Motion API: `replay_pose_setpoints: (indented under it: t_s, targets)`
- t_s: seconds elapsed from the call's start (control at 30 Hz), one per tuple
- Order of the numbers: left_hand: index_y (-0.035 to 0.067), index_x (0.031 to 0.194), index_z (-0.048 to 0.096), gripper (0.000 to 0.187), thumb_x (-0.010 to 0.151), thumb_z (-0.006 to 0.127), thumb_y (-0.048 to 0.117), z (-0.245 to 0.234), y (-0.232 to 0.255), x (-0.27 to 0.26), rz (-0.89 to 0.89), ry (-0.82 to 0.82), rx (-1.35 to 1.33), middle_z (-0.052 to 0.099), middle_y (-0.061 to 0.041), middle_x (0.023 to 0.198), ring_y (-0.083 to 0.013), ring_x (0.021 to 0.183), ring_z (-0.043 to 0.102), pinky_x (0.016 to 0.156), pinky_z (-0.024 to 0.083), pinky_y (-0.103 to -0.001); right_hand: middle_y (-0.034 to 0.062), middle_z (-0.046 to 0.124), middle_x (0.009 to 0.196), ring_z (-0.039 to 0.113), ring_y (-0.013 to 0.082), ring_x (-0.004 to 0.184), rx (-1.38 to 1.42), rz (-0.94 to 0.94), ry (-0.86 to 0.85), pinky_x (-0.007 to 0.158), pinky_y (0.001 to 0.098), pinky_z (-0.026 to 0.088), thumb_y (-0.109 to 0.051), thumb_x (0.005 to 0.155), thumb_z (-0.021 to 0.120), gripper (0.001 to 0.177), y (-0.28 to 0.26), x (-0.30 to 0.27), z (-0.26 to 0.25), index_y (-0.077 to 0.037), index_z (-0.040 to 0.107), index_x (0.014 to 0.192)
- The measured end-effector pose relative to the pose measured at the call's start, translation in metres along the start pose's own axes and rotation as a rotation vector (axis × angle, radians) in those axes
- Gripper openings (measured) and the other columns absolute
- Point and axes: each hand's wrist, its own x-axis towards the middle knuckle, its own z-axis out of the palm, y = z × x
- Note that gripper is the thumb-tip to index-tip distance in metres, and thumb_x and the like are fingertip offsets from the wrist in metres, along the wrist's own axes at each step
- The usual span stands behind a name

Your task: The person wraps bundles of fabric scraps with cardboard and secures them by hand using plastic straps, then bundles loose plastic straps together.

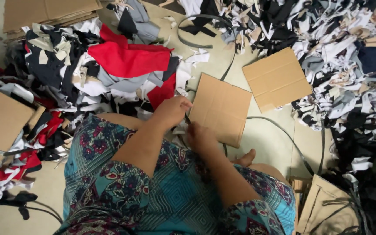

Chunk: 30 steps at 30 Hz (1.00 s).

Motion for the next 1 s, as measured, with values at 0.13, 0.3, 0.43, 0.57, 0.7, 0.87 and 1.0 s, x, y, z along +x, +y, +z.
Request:
replay_pose_setpoints:
  t_s: [0.13, 0.3, 0.43, 0.57, 0.7, 0.87, 1.0]
  targets:
    - [0.016, 0.128, 0.067, 0.032, 0.104, 0.045, 0.018, -0.002, -0.002, -0.002, 0.001, 0.043, 0.073, 0.07, -0.011, 0.127, -0.0317, 0.122, 0.064, 0.101, 0.052, -0.046, 0.0092, 0.068, 0.094, 0.073, 0.0363, 0.086, 0.129, -0.197, 0.366, 0.073, 0.0496, 0.057, -0.038, 0.091, 0.064, 0.024, -0.017, -0.014, 0.012, -0.017, 0.062, 0.102]
    - [0.013, 0.136, 0.063, 0.042, 0.101, 0.042, 0.013, -0.012, -0.003, -0.014, -0.102, 0.036, 0.161, 0.065, -0.018, 0.136, -0.0386, 0.128, 0.059, 0.106, 0.048, -0.052, 0.0121, 0.053, 0.113, 0.066, 0.0371, 0.107, -0.034, -0.05, 0.202, 0.086, 0.0497, 0.06, -0.037, 0.094, 0.066, 0.04, -0.013, -0.014, -0.014, -0.012, 0.048, 0.119]
    - [0.018, 0.144, 0.058, 0.047, 0.098, 0.047, 0.016, -0.009, -0.026, 0.011, -0.166, 0.06, 0.336, 0.064, -0.016, 0.139, -0.0344, 0.131, 0.058, 0.107, 0.048, -0.049, 0.0104, 0.066, 0.116, 0.068, 0.0306, 0.113, 0.135, 0.025, 0.039, 0.092, 0.0463, 0.058, -0.034, 0.098, 0.061, 0.035, 0.018, 0.022, -0.006, -0.015, 0.058, 0.127]
    - [0.01, 0.151, 0.051, 0.054, 0.097, 0.044, 0.013, -0.012, -0.023, 0.005, -0.165, 0.084, 0.236, 0.058, -0.021, 0.145, -0.0384, 0.135, 0.055, 0.111, 0.044, -0.052, 0.0131, 0.068, 0.088, 0.062, 0.0161, 0.065, 0.89, 0.038, 0.154, 0.051, 0.0309, 0.06, -0.018, 0.091, 0.064, 0.037, 0.021, 0.005, -0.04, -0.003, 0.069, 0.125]
    - [0.009, 0.148, 0.054, 0.053, 0.097, 0.045, 0.021, -0.008, -0.031, 0.019, -0.16, 0.077, 0.226, 0.062, -0.022, 0.139, -0.0386, 0.131, 0.057, 0.107, 0.046, -0.052, 0.0144, 0.066, 0.104, 0.067, 0.0217, 0.082, 1.216, 0.019, 0.148, 0.072, 0.038, 0.064, -0.02, 0.097, 0.065, 0.035, 0.024, -0.007, -0.071, -0.004, 0.067, 0.127]
    - [0.002, 0.138, 0.061, 0.053, 0.097, 0.044, 0.029, -0.014, 0.001, -0.01, -0.114, -0.022, 0.226, 0.062, -0.025, 0.138, -0.0418, 0.133, 0.055, 0.113, 0.042, -0.052, 0.0108, 0.073, 0.105, 0.074, 0.0139, 0.078, 1.488, -0.067, 0.263, 0.068, 0.0206, 0.062, -0.01, 0.098, 0.061, 0.05, 0.025, -0.017, -0.095, -0.006, 0.049, 0.146]
    - [-0.005, 0.141, 0.058, 0.068, 0.089, 0.048, 0.038, -0.012, 0.024, -0.035, -0.116, -0.275, 0.384, 0.055, -0.028, 0.147, -0.0445, 0.141, 0.048, 0.122, 0.032, -0.054, 0.0066, 0.069, 0.115, 0.074, 0.0102, 0.093, 1.526, -0.126, 0.365, 0.083, 0.0193, 0.061, -0.004, 0.1, 0.058, 0.051, 0.026, -0.008, -0.093, -0.013, 0.05, 0.15]
